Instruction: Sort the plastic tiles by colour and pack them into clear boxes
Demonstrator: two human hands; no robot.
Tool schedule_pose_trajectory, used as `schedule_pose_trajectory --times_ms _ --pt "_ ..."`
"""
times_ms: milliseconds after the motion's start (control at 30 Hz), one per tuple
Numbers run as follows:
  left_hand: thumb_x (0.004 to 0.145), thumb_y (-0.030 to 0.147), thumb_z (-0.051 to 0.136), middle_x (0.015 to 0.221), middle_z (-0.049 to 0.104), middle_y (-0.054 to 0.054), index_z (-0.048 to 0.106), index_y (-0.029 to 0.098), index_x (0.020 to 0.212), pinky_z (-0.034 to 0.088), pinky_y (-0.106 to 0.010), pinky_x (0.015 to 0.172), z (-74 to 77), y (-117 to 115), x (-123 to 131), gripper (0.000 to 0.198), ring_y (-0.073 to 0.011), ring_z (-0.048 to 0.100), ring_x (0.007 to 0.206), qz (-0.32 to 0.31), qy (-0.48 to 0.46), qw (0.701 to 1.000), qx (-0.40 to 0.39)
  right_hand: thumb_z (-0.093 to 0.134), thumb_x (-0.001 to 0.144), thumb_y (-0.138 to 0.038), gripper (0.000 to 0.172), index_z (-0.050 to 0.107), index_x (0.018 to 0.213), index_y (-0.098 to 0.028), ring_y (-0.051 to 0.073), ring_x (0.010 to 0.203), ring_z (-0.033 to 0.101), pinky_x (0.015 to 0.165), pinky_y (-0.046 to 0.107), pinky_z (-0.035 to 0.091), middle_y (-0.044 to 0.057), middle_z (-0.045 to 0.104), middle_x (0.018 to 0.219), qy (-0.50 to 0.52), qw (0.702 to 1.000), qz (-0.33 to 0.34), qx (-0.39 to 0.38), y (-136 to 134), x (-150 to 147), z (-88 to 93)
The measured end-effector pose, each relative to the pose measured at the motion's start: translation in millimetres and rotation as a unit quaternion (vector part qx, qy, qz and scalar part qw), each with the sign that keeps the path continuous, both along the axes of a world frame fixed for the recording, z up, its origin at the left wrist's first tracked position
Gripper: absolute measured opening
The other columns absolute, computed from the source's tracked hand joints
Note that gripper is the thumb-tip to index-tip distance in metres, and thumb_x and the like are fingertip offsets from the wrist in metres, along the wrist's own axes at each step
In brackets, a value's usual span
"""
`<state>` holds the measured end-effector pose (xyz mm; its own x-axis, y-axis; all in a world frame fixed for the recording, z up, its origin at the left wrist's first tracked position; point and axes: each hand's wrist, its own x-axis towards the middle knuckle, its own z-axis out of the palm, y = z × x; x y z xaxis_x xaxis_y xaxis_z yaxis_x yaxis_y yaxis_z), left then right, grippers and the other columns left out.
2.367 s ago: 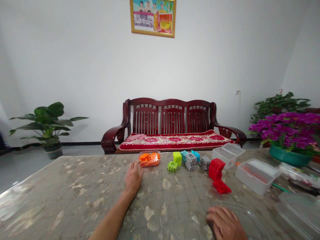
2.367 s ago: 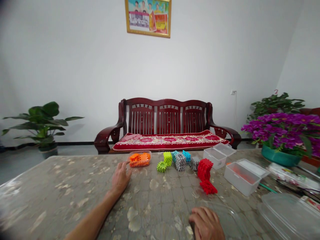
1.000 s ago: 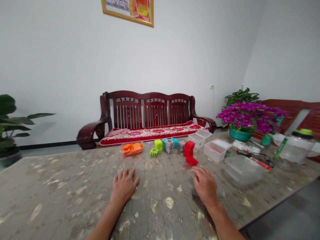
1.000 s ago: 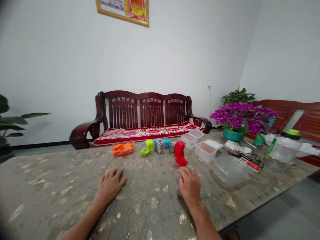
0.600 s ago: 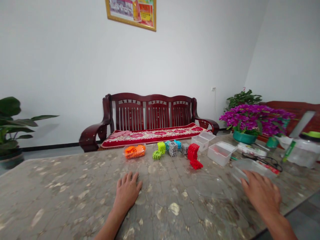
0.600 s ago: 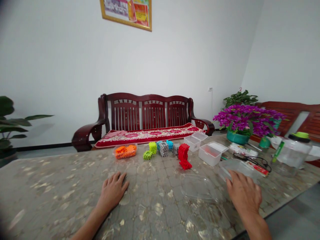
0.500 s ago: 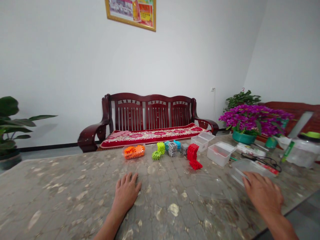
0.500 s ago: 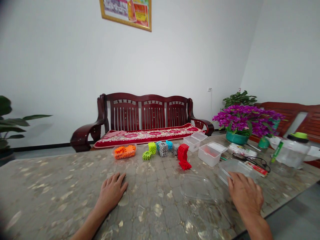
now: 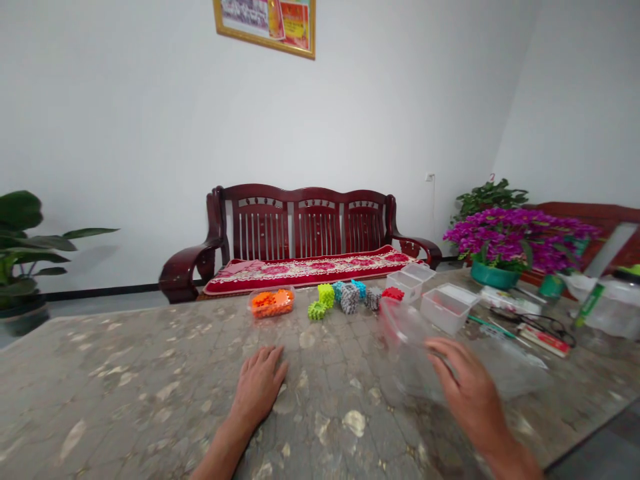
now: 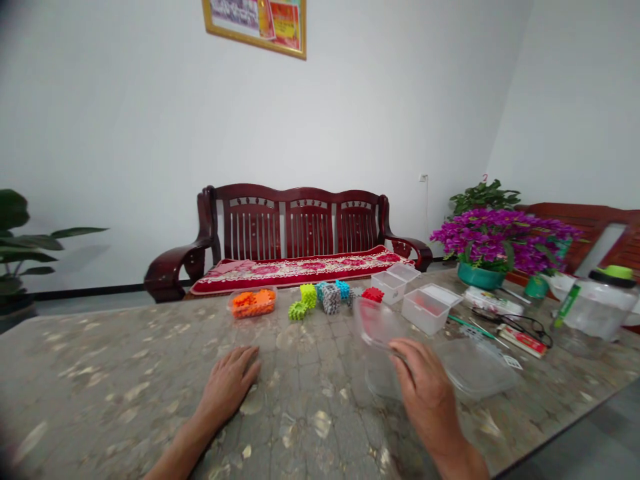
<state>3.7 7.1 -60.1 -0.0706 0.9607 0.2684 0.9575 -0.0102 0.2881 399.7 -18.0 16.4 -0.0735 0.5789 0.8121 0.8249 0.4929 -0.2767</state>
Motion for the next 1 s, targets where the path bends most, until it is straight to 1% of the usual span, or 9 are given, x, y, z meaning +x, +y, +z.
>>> schedule_pose_trajectory --times_ms 67,167,233,300,400,600,733,833,1000 --pt "0.097 0.035 0.036 0.136 0.063 -0.012 0.061 0.017 0.132 0.037 -0.044 0.114 -0.4 1.7 -3.6 0.048 -0.0258 0.054 0.130 -0.026 -0.063 0.998 0.013 0.050 0.095 -0.031 0.020 0.068 0.101 -0.026 0.022 0.100 0.067 0.090 0.035 0.052 0.005 0.072 0.104 0.040 0.992 0.098 -0.063 9.7 -41.3 -12.8" --pt "0.097 0.040 0.030 0.138 0.063 -0.012 0.060 0.014 0.133 0.038 -0.042 0.115 -1.5 3.4 -10.7 0.053 -0.0239 0.055 0.131 -0.039 -0.186 0.982 0.021 0.049 0.092 -0.019 0.021 0.068 0.099 -0.025 0.021 0.106 0.066 0.096 0.035 0.051 0.006 0.072 0.104 0.067 0.960 0.235 -0.137 19.0 -92.1 -29.8" --pt "0.098 0.043 0.027 0.142 0.060 -0.011 0.058 0.014 0.136 0.036 -0.042 0.117 -1.1 2.8 -14.9 0.057 -0.0235 0.052 0.135 -0.039 -0.271 0.961 0.027 0.046 0.089 -0.012 0.027 0.068 0.098 -0.025 0.020 0.116 0.062 0.103 0.037 0.048 0.006 0.072 0.109 0.068 0.929 0.316 -0.181 23.4 -114.0 -38.5" --pt "0.099 0.047 0.023 0.146 0.057 -0.010 0.055 0.013 0.138 0.034 -0.042 0.119 1.1 0.9 -17.4 0.061 -0.0234 0.048 0.139 -0.043 -0.343 0.938 0.032 0.042 0.083 -0.005 0.035 0.069 0.094 -0.025 0.019 0.124 0.058 0.108 0.040 0.045 0.006 0.071 0.115 0.072 0.903 0.362 -0.218 30.2 -126.5 -46.4" --pt "0.099 0.052 0.023 0.147 0.056 -0.010 0.053 0.014 0.140 0.034 -0.043 0.119 5.1 -1.7 -17.2 0.064 -0.0239 0.048 0.139 -0.059 -0.403 0.913 0.025 0.037 0.070 -0.001 0.042 0.069 0.082 -0.023 0.018 0.130 0.055 0.111 0.043 0.041 0.005 0.071 0.121 0.089 0.885 0.371 -0.267 47.4 -133.7 -57.8" --pt "0.094 0.056 0.034 0.146 0.056 -0.008 0.053 0.020 0.139 0.037 -0.044 0.117 2.4 1.8 -13.8 0.061 -0.0267 0.050 0.135 -0.125 -0.392 0.911 -0.002 0.038 0.058 -0.006 0.030 0.063 0.061 -0.022 0.020 0.126 0.060 0.110 0.046 0.040 0.006 0.075 0.113 0.140 0.858 0.377 -0.320 84.5 -144.4 -62.2" --pt "0.083 0.069 0.049 0.156 0.042 -0.016 0.034 0.016 0.152 0.040 -0.047 0.113 -1.1 3.4 -15.2 0.087 -0.0322 0.048 0.136 -0.150 -0.432 0.889 0.003 0.041 0.058 -0.007 0.023 0.058 0.055 -0.022 0.023 0.127 0.059 0.109 0.048 0.040 0.007 0.077 0.106 0.149 0.859 0.368 -0.324 98.9 -151.7 -58.3" --pt "0.068 0.072 0.068 0.158 0.035 -0.018 0.033 0.016 0.153 0.033 -0.050 0.118 -1.5 2.7 -17.1 0.108 -0.0364 0.036 0.143 -0.189 -0.391 0.901 0.008 0.041 0.060 -0.009 0.022 0.058 0.054 -0.023 0.023 0.129 0.057 0.111 0.048 0.038 0.007 0.077 0.105 0.143 0.868 0.362 -0.307 103.7 -152.4 -59.3" --pt "0.060 0.066 0.080 0.152 0.040 -0.017 0.036 0.021 0.153 0.029 -0.054 0.119 -0.8 1.8 -15.6 0.113 -0.0366 0.035 0.143 -0.204 -0.328 0.922 0.025 0.045 0.064 -0.012 0.020 0.058 0.054 -0.023 0.024 0.126 0.059 0.109 0.047 0.039 0.008 0.076 0.110 0.161 0.850 0.379 -0.329 102.2 -150.4 -60.4"
